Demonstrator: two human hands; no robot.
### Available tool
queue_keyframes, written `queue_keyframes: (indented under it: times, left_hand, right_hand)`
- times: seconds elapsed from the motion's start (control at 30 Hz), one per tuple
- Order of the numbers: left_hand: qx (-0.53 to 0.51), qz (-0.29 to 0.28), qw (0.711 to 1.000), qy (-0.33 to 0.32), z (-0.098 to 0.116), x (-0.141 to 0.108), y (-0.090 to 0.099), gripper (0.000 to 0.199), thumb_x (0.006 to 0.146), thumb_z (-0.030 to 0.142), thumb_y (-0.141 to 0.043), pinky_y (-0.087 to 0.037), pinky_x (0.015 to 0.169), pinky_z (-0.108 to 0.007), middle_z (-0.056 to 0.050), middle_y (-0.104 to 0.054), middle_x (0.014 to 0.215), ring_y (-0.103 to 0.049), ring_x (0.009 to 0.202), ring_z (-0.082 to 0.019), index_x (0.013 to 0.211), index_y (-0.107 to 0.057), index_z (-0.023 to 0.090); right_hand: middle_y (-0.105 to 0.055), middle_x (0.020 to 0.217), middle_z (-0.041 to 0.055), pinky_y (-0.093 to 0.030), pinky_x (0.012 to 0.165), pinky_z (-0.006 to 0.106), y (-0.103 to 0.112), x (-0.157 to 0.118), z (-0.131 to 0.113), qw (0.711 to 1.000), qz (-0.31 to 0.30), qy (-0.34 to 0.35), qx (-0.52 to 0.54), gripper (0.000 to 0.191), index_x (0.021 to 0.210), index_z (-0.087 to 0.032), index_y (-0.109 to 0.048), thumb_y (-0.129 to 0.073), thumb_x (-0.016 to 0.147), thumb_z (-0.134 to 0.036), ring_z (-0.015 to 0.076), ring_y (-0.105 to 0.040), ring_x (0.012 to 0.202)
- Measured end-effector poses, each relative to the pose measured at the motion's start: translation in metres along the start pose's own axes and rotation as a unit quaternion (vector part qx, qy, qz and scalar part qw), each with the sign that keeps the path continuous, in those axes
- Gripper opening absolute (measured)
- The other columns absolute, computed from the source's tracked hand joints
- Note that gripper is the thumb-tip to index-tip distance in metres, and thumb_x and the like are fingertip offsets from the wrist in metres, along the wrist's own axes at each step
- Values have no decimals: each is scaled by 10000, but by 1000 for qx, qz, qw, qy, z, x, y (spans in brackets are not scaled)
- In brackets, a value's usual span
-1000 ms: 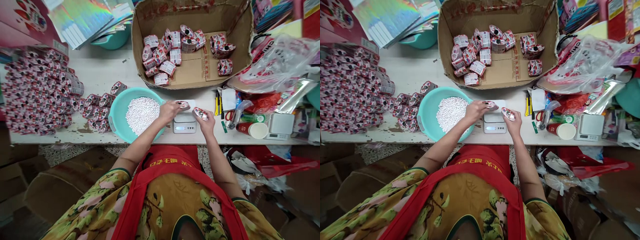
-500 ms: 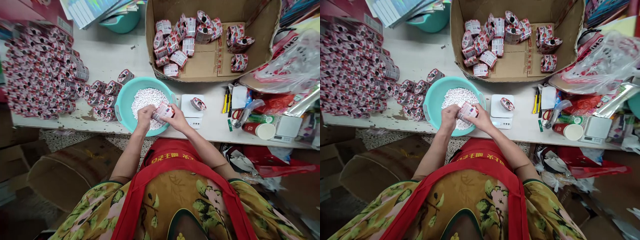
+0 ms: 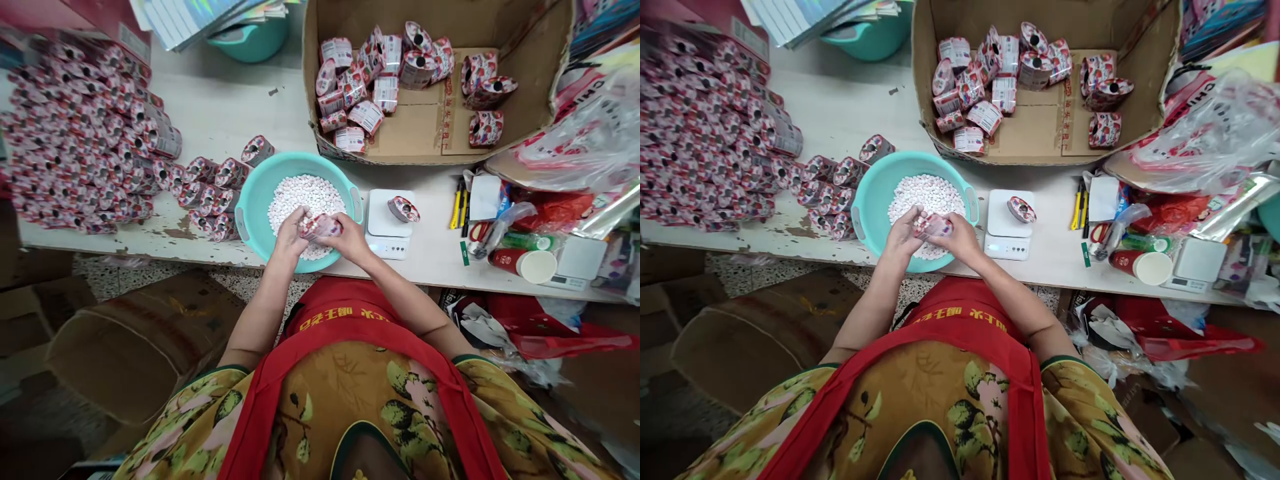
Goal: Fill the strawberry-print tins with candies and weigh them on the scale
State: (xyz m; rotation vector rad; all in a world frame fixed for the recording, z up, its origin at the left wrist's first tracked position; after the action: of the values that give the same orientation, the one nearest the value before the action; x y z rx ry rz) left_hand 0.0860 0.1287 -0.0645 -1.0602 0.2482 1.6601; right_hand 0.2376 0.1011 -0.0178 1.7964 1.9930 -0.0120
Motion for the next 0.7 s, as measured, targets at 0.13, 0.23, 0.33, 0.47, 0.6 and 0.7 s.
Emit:
queue_keyframes:
  times: [0.13, 0.23, 0.33, 0.47, 0.6, 0.7]
  left_hand:
    - [-12, -82, 997, -10, 19, -9, -23, 207, 796, 63, -703, -478, 570, -154, -11, -666, 799, -597, 608, -60, 990, -658, 121]
    - [44, -73, 996, -10, 19, -3, -23, 146, 810, 131, -715, -455, 542, -159, -24, -666, 785, -586, 588, -65, 941, -652, 120]
    - [193, -49, 980, 25, 5, 2, -21, 99, 808, 164, -704, -392, 480, -171, -27, -630, 683, -519, 503, -61, 779, -626, 110]
    - [362, -159, 918, -11, -10, -8, -73, 20, 786, 112, -659, -367, 487, -176, -14, -630, 685, -511, 509, -63, 806, -658, 109]
    - [511, -268, 816, -46, -46, -15, -157, 93, 846, 119, -593, -426, 563, -211, 4, -600, 650, -557, 562, -111, 908, -663, 123]
    - [650, -304, 683, -141, -73, -12, -210, 100, 856, 124, -598, -477, 695, -258, -24, -643, 751, -608, 699, -156, 901, -685, 144]
  right_hand:
    - [-672, 956, 16, -475, 826, 327, 13, -2, 8, 993, -11, 28, 112, 526, 1014, -198, -675, -900, 599, -430, 223, -619, 905]
    - [-672, 995, 34, -493, 852, 341, 27, -9, 13, 983, 17, 38, 181, 590, 1043, -204, -695, -926, 563, -457, 231, -623, 946]
    - [-677, 970, 30, -519, 836, 338, 46, -29, 23, 973, 47, 20, 227, 595, 1023, -213, -699, -939, 546, -476, 218, -629, 920]
    - [-700, 964, 26, -547, 854, 346, 89, -72, 51, 957, 145, -27, 248, 587, 977, -212, -692, -961, 510, -444, 210, -653, 905]
    - [-730, 972, 45, -563, 904, 395, 137, -122, 97, 911, 291, -95, 276, 639, 981, -195, -666, -967, 468, -430, 226, -680, 915]
    - [-742, 1003, 64, -572, 918, 417, 160, -155, 127, 876, 364, -124, 290, 653, 1007, -185, -660, -961, 475, -412, 238, -693, 936]
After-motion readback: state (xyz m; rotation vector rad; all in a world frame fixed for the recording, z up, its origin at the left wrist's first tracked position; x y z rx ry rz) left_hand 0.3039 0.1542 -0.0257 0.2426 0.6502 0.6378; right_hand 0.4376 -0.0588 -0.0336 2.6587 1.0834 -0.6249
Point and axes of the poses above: each hand's wrist, its own x-axis towards the middle knuckle, its own y-axis out of the back of the hand, z = x × y, the point moved 8 cm from there along x, towards the middle knuckle
